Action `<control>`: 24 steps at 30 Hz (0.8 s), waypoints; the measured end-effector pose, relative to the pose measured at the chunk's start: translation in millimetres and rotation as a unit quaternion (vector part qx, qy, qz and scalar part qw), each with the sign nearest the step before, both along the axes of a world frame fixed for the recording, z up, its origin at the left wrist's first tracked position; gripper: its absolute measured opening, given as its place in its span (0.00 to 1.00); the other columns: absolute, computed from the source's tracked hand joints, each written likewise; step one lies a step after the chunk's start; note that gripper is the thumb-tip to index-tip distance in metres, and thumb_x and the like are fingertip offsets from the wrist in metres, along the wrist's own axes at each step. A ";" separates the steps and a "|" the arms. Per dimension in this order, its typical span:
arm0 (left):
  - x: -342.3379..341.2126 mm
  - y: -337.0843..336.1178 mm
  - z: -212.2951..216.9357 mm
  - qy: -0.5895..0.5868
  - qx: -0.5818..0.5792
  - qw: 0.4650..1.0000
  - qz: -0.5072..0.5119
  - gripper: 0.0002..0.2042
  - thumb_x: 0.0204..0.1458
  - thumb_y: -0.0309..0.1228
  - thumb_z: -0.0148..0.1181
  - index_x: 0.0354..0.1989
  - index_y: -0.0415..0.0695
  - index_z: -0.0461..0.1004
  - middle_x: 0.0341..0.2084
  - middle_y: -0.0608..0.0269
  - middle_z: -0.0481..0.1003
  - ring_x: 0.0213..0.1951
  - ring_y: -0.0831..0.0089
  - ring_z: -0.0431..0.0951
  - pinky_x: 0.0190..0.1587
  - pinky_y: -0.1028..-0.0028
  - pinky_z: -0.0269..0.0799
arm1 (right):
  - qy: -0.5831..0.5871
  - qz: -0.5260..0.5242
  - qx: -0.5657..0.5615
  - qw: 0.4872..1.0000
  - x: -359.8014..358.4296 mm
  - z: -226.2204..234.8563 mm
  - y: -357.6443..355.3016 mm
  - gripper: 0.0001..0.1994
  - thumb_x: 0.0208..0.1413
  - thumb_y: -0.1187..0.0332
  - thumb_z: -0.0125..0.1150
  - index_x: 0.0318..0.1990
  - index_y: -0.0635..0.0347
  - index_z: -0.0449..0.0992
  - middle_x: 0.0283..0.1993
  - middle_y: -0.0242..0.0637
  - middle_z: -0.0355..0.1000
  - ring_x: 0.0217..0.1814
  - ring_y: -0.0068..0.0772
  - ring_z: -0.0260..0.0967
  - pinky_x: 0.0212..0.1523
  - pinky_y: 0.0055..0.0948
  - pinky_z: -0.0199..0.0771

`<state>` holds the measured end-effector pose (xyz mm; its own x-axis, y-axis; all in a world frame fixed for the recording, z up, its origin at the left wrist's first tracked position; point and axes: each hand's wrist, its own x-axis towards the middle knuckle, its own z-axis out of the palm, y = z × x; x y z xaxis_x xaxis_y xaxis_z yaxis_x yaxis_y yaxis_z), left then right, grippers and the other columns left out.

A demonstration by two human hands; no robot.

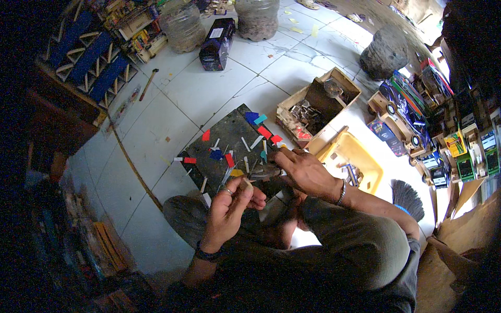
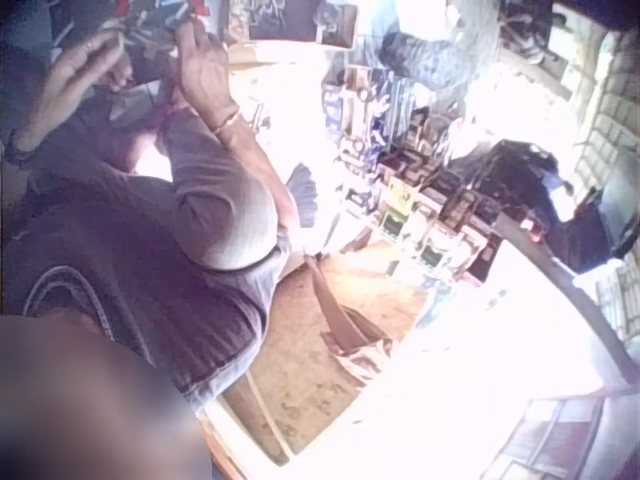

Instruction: The person sits on the floor and repeatedly picks up small colored plastic strips, trims them with pliers, and places the trimmed pieces into a yellow bin. A second person briefly joins and uses a hammer on the same board.

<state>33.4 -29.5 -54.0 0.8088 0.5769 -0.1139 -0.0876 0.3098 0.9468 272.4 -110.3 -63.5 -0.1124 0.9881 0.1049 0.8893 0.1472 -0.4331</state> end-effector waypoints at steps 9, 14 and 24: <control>-0.2 0.9 -1.6 0.006 0.005 1.000 -0.004 0.14 0.72 0.33 0.50 0.56 0.34 0.70 0.39 0.57 0.81 0.40 0.75 0.82 0.46 0.74 0.80 | 0.001 -0.009 -0.002 1.000 -0.8 -0.6 -2.2 0.20 0.56 0.67 0.63 0.54 0.61 0.67 0.52 0.53 0.73 0.48 0.61 0.75 0.47 0.50 0.78; -0.2 1.1 -3.7 0.000 0.025 1.000 -0.005 0.15 0.72 0.34 0.50 0.57 0.35 0.70 0.39 0.57 0.81 0.41 0.75 0.82 0.46 0.73 0.80 | -0.003 -0.007 0.009 1.000 0.2 -4.0 -4.5 0.21 0.57 0.64 0.65 0.55 0.60 0.68 0.50 0.55 0.75 0.45 0.60 0.77 0.42 0.49 0.80; 0.6 -0.6 -0.4 -0.008 0.015 0.999 0.036 0.16 0.69 0.29 0.55 0.61 0.36 0.65 0.48 0.53 0.78 0.46 0.72 0.81 0.51 0.71 0.80 | -0.013 -0.016 0.009 1.000 2.2 -12.8 -6.6 0.22 0.59 0.61 0.65 0.56 0.60 0.68 0.46 0.55 0.77 0.41 0.59 0.78 0.38 0.48 0.80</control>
<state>34.1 -30.0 -54.4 0.7672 0.6360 -0.0830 -0.1243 0.2744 0.9535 274.6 -116.9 -76.3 -0.0843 0.9892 0.1196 0.9049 0.1263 -0.4066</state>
